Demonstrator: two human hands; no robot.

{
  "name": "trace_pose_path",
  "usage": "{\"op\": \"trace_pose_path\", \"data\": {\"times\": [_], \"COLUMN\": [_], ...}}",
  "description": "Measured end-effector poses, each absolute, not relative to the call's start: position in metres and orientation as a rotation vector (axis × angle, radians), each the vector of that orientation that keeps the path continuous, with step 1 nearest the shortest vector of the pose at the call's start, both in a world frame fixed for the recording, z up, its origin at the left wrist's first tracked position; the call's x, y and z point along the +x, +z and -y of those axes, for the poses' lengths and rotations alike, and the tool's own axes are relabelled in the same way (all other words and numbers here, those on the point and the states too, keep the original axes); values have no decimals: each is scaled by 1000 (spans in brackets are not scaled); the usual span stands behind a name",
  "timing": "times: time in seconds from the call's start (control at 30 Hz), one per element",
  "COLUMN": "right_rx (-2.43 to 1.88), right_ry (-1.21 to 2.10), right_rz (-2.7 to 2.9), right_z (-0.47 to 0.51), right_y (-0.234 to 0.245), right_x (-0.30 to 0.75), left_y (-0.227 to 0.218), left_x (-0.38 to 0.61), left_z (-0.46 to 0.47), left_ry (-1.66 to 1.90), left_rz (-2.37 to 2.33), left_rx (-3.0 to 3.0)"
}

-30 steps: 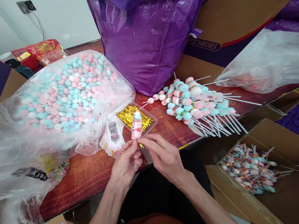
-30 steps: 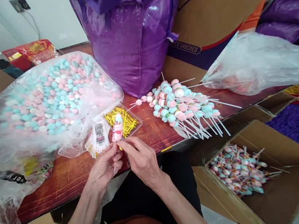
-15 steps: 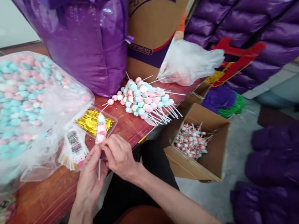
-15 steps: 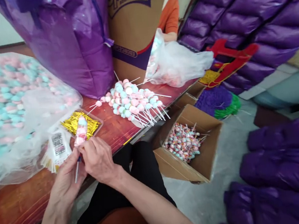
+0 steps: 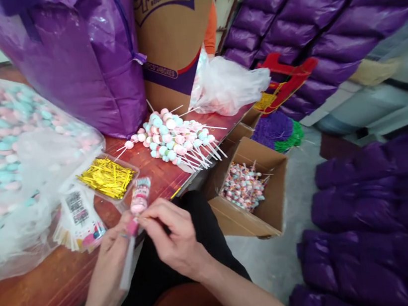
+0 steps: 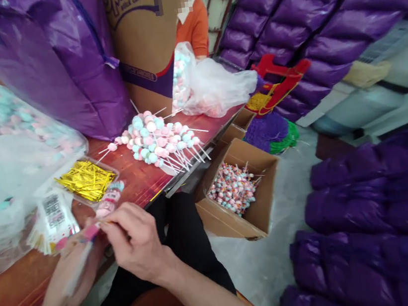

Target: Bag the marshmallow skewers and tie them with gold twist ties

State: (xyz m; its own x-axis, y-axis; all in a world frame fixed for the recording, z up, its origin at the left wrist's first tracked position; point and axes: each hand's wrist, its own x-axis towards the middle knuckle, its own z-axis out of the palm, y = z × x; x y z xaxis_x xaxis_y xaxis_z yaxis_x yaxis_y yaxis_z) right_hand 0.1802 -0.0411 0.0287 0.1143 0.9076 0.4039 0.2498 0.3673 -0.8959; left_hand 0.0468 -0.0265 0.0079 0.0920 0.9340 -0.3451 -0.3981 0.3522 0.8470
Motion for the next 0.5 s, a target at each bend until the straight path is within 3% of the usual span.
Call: {"op": "trace_pose_path", "data": {"times": [0.2, 0.3, 0.4, 0.5], "right_rx": [-1363, -1411, -1382, -1445], "right_ry": [1172, 1113, 1014, 925], "right_rz": [1105, 764, 373, 243], "right_z": [93, 102, 90, 69], "right_y": [-1, -26, -46, -55], "right_x": [193, 217, 262, 300], "left_y": [15, 7, -4, -19], "left_x": [73, 61, 17, -31], "left_z": [42, 34, 18, 0], "left_ry": [1009, 1100, 1352, 1348], "left_rz": [-1089, -1171, -1545, -1751], "left_rx": [979, 1219, 1327, 1357]}}
